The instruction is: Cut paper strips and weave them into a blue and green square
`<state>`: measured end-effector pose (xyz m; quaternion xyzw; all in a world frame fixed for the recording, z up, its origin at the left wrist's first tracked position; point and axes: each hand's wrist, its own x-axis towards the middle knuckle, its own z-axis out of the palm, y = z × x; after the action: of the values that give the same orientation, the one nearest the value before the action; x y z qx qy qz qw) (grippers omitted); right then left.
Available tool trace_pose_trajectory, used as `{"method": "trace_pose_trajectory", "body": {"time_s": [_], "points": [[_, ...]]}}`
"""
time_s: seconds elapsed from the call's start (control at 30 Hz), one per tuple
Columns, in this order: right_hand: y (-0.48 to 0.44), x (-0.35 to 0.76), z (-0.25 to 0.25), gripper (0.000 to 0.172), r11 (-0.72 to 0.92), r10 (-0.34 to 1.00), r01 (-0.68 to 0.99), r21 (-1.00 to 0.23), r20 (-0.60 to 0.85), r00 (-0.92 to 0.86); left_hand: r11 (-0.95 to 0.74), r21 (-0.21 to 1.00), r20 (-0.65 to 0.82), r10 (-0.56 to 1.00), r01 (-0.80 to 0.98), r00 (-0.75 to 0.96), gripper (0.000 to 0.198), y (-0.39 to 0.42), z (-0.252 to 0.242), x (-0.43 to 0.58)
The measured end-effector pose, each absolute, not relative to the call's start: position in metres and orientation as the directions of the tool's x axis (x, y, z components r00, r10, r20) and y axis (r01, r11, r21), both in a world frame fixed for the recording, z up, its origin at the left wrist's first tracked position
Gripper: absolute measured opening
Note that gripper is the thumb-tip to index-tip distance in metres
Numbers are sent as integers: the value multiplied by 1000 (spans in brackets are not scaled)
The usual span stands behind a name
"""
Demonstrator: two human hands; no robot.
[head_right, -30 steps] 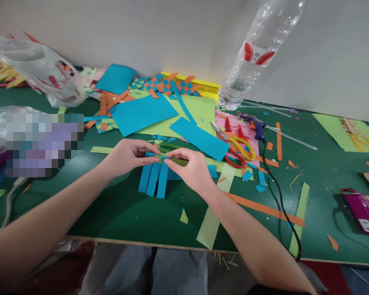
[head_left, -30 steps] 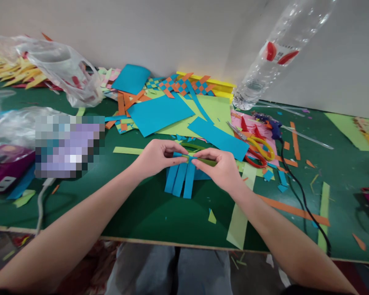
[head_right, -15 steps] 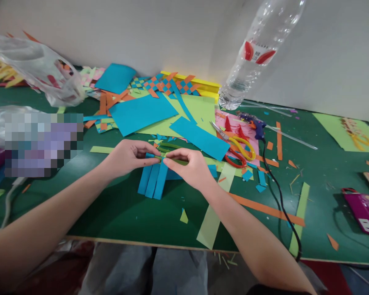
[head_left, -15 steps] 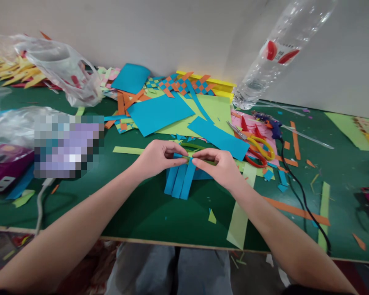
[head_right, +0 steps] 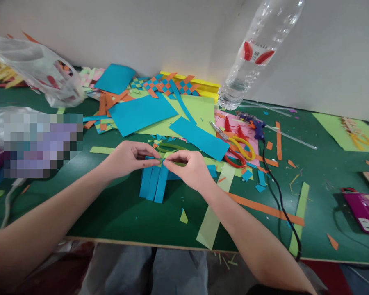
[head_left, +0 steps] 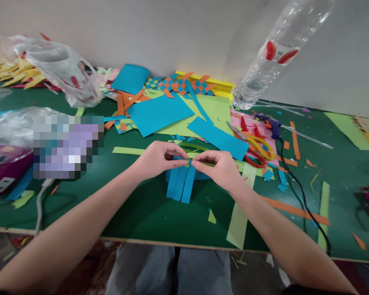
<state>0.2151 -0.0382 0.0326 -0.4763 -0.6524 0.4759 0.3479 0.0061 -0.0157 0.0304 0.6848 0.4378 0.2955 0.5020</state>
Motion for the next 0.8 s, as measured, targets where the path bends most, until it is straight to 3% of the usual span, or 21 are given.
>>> {"method": "trace_pose_trajectory", "body": {"time_s": [0.8], "points": [[-39,214,33,16,186,939,305,-934,78,-334,-11,960,-109,906,280,408,19,-17,33,7]]}}
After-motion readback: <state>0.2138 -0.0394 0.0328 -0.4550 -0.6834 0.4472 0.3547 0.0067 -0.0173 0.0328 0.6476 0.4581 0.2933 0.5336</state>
